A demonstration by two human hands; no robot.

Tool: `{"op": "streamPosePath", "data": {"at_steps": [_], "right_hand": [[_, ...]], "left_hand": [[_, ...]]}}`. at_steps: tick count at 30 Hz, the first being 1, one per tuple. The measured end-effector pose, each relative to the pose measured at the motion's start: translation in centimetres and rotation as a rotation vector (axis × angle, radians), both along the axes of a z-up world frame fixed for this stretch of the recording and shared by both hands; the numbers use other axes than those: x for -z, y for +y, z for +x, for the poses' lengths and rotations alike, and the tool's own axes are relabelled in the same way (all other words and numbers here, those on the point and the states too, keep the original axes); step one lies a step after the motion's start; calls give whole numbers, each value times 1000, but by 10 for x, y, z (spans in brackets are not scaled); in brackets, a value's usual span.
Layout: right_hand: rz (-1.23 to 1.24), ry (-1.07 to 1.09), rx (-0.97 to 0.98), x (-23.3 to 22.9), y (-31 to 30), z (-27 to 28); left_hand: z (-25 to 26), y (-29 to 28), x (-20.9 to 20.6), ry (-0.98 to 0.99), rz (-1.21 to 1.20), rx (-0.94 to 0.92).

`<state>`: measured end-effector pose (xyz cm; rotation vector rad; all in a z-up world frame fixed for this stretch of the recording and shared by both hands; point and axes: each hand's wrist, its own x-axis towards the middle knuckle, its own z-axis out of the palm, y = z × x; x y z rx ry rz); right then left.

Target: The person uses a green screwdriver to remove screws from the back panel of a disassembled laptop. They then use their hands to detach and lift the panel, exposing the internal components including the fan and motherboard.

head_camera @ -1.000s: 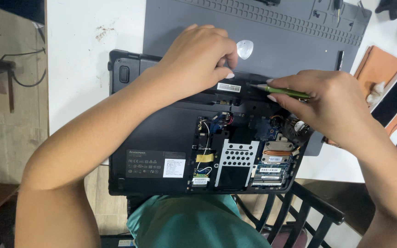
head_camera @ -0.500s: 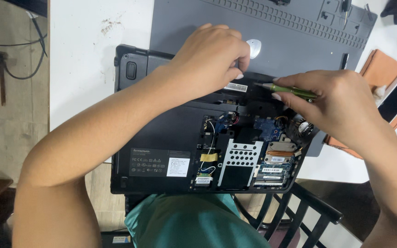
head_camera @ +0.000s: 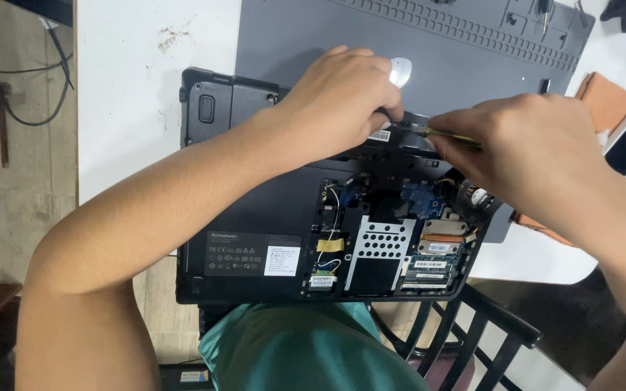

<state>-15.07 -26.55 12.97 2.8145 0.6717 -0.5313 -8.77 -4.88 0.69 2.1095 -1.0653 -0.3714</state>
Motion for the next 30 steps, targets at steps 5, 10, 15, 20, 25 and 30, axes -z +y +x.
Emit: {"op": "streamPosePath", "data": {"at_steps": [5, 10, 15, 20, 25, 30], "right_hand": [[-195, 8, -77, -5, 12, 6], [-402, 83, -152, -1, 23, 14], [-481, 239, -131, 0, 39, 31], [-641, 438, 40, -5, 64, 50], [-530, 476, 225, -9, 72, 53], [-310, 416, 436, -15, 61, 43]], "left_hand": [[1, 0, 2, -11, -24, 15], [1, 2, -2, -1, -16, 23], [2, 3, 1, -8, -46, 34], [8, -3, -2, 1, -118, 57], [7, -25, 7, 16, -167, 48], [9, -36, 16, -160, -234, 59]]}}
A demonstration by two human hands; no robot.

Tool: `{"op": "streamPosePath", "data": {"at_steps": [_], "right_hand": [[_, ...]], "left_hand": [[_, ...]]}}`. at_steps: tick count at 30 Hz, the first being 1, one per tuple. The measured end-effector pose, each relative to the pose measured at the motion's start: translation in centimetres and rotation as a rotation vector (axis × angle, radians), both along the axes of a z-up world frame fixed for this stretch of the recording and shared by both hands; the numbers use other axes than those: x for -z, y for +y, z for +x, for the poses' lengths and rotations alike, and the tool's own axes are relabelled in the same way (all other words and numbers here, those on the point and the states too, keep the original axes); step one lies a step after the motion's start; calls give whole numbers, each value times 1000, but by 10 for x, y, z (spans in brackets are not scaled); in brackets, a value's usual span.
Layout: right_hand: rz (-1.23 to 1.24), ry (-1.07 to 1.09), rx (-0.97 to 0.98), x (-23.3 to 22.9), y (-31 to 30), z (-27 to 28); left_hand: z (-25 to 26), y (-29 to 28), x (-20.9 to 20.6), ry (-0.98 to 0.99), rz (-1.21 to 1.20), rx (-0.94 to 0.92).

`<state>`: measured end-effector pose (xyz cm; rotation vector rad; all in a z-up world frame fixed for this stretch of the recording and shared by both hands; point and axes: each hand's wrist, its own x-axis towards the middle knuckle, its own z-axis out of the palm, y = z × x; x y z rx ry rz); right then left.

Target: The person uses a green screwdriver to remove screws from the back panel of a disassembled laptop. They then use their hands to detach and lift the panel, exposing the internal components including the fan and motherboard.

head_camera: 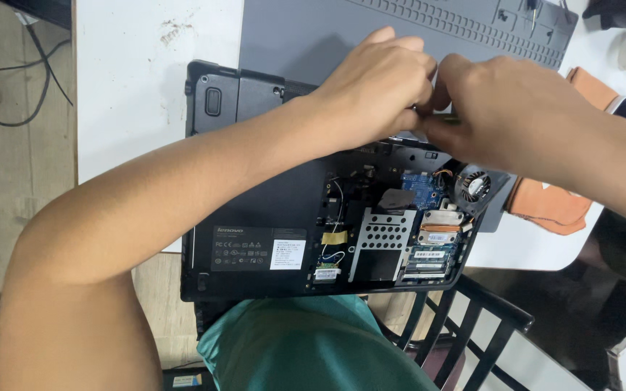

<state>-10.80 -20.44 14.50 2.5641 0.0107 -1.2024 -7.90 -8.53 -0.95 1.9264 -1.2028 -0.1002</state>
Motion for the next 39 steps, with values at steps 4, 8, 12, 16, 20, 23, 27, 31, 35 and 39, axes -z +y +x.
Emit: {"op": "streamPosePath", "data": {"at_steps": [4, 8, 12, 16, 20, 23, 27, 31, 35, 39], "right_hand": [[-170, -38, -538, 1, -26, -25], [-142, -1, -792, 10, -33, -30], [-161, 25, -706, 15, -26, -24], [-15, 53, -102, 1, -5, -4], [59, 19, -47, 4, -10, -2], [-120, -33, -431, 0, -22, -25], [-122, -296, -1126, 0, -40, -41], [-143, -87, -932, 9, -32, -36], [-131, 58, -279, 6, -6, -29], [69, -36, -192, -2, -19, -32]], "left_hand": [[0, 5, -2, 9, -17, 21], [0, 6, 3, 88, 9, 91], [6, 18, -7, 90, -56, 92], [3, 14, -10, 30, -25, 83], [3, 8, -2, -128, -101, 40], [-1, 9, 2, -194, -141, 55], [1, 16, -5, -88, -105, 80], [0, 23, -15, -30, -59, 112], [-9, 13, -8, -102, -91, 49], [-5, 7, -5, -158, -110, 47]]}}
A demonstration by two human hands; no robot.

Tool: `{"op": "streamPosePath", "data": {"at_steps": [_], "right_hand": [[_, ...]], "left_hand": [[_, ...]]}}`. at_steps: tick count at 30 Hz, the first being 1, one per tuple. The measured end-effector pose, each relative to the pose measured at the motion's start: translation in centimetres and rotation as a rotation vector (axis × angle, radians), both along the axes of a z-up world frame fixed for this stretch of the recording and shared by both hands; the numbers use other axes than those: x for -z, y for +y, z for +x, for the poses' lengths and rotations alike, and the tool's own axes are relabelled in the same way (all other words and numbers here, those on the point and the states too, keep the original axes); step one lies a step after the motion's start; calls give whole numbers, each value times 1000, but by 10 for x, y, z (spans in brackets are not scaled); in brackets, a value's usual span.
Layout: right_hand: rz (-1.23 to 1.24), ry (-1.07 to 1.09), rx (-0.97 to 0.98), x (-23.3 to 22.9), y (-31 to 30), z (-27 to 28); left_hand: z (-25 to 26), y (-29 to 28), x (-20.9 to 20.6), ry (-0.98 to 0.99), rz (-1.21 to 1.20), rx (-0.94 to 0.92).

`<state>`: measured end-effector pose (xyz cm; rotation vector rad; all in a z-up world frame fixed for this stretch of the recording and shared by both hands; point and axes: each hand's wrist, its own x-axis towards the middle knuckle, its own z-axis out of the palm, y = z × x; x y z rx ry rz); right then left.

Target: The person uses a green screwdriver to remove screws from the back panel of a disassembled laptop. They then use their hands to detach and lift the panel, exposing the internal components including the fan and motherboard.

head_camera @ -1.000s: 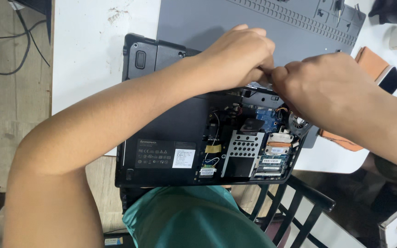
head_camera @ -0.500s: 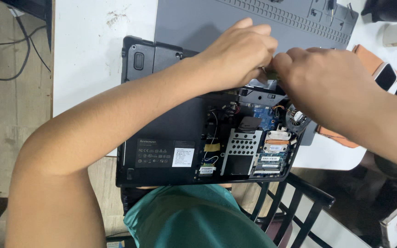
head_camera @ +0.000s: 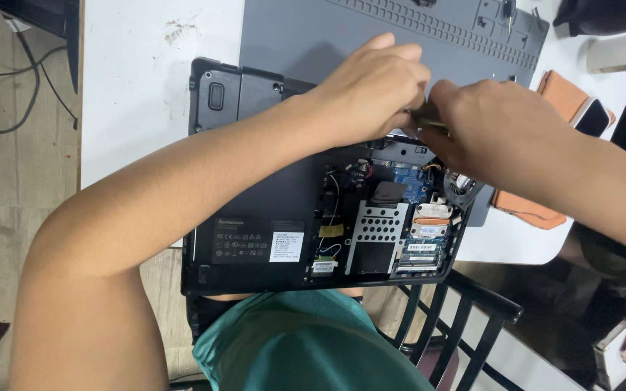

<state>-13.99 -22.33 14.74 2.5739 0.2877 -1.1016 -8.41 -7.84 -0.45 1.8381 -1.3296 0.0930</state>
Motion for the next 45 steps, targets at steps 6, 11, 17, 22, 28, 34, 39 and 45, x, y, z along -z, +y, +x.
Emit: {"op": "streamPosePath", "data": {"at_steps": [6, 11, 17, 22, 28, 34, 39, 45], "right_hand": [[-30, -299, -1073, 4, -28, -12], [11, -224, -497, 20, -21, -8], [140, -103, 270, -2, 7, 19], [112, -129, -240, 8, -19, 5], [-97, -195, -954, 13, -28, -3], [-150, -125, -433, 23, -10, 1], [-49, 18, 342, 6, 20, 17], [-204, -96, -386, 13, -10, -9]], "left_hand": [[1, 9, 1, 18, 49, 43], [5, 21, -5, 174, 212, 4], [12, 32, 2, 204, 339, -167], [13, 34, 7, 230, 318, -179], [13, 31, 12, 243, 289, -177], [11, 28, 14, 219, 277, -183], [13, 29, 14, 191, 275, -173], [15, 28, 19, 207, 302, -164]]}}
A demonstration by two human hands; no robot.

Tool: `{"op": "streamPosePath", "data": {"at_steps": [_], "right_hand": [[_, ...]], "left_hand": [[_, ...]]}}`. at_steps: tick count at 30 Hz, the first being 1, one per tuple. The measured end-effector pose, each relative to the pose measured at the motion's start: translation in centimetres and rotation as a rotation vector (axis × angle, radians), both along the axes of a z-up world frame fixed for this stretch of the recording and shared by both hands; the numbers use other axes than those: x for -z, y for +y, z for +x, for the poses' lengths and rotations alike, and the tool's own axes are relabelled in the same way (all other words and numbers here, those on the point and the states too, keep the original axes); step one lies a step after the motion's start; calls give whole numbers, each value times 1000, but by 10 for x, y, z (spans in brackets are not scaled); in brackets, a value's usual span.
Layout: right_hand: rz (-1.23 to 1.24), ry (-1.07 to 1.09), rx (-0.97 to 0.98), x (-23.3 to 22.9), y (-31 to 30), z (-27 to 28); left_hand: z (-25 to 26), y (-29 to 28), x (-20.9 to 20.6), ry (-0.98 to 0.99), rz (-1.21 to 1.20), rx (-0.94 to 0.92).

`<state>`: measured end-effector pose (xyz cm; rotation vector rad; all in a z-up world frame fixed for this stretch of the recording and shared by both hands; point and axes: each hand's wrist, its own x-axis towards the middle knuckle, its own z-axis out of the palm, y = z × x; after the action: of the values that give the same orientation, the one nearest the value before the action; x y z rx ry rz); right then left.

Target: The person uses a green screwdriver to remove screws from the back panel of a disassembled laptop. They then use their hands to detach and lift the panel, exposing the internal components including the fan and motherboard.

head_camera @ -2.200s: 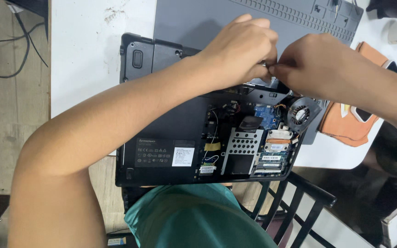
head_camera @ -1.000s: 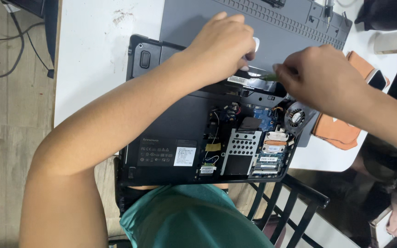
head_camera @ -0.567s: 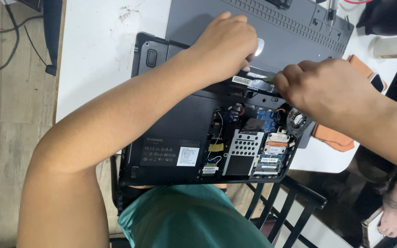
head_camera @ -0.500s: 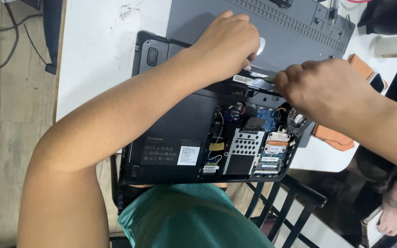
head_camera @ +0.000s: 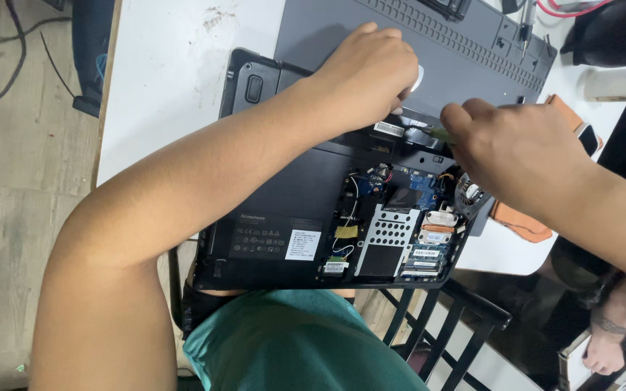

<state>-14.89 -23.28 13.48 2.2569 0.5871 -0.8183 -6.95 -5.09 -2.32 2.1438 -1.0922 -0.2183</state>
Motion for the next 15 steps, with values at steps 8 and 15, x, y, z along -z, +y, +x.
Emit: {"op": "streamPosePath", "data": {"at_steps": [8, 15], "right_hand": [[81, -138, -1007, -9, 6, 0], [39, -43, -439, 11, 2, 4]], "left_hand": [[2, -5, 8, -48, -33, -11], [2, -4, 6, -30, -9, -12]]}}
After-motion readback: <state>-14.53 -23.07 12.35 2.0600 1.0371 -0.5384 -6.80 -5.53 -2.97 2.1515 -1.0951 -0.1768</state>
